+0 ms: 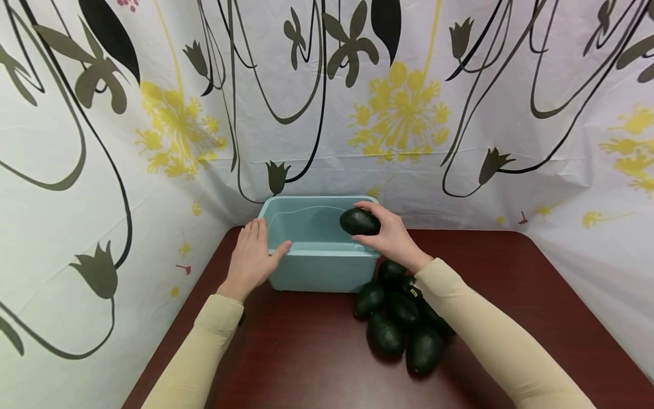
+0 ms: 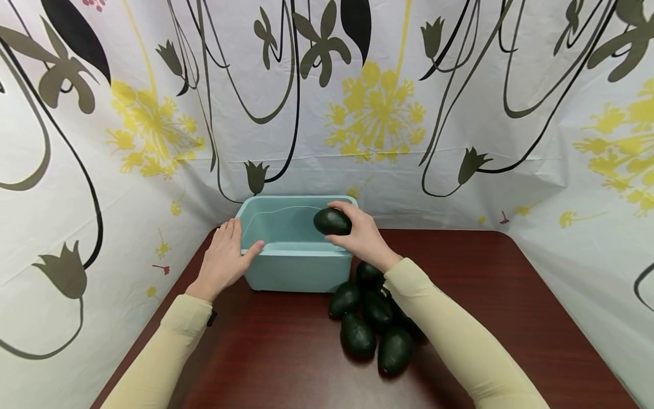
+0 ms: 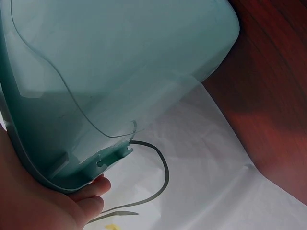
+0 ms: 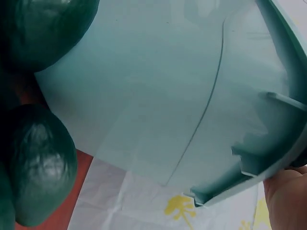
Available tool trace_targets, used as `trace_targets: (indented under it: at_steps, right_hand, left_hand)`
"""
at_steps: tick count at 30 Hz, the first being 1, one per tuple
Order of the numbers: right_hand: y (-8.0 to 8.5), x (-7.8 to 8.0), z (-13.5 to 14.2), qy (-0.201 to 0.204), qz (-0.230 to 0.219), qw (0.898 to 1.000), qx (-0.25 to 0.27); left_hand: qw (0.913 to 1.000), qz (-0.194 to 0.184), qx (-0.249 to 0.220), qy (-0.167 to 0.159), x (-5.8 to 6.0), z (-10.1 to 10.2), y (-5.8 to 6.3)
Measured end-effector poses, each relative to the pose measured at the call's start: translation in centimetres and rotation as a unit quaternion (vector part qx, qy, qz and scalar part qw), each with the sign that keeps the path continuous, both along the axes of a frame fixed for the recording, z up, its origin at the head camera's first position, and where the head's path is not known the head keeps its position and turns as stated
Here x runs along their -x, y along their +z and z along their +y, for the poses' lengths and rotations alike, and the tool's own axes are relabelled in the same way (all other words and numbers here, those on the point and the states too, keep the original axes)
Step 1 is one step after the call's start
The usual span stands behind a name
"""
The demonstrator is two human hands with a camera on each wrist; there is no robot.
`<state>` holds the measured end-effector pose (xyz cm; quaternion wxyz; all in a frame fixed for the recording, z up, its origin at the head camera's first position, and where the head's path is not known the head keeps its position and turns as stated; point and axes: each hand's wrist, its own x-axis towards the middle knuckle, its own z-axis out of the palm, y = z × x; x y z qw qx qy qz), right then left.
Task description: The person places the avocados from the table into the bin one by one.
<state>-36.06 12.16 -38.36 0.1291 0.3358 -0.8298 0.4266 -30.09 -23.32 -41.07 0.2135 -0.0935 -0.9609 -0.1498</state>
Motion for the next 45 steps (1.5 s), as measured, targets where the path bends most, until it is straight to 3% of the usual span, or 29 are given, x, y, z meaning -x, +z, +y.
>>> trace_targets:
  at_steps: [13, 26, 45]
  right_hand:
    - [0.1, 0.3, -0.9, 0.030, -0.012, 0.999, -0.044]
    - [0.5, 0.4, -1.2, 0.015, -0.009, 0.993, -0.118]
    - [0.3, 0.3, -1.2, 0.014, -0.027, 0.993, -0.118]
  left_hand:
    - [1.0000, -0.001, -0.002, -0.002, 0.0, 0.1, -0.1]
    - [1.0000, 0.001, 0.000, -0.004, -0.1, 0.1, 0.0]
    - [1.0000, -0.002, -0.003, -0.003, -0.3, 0.2, 0.0]
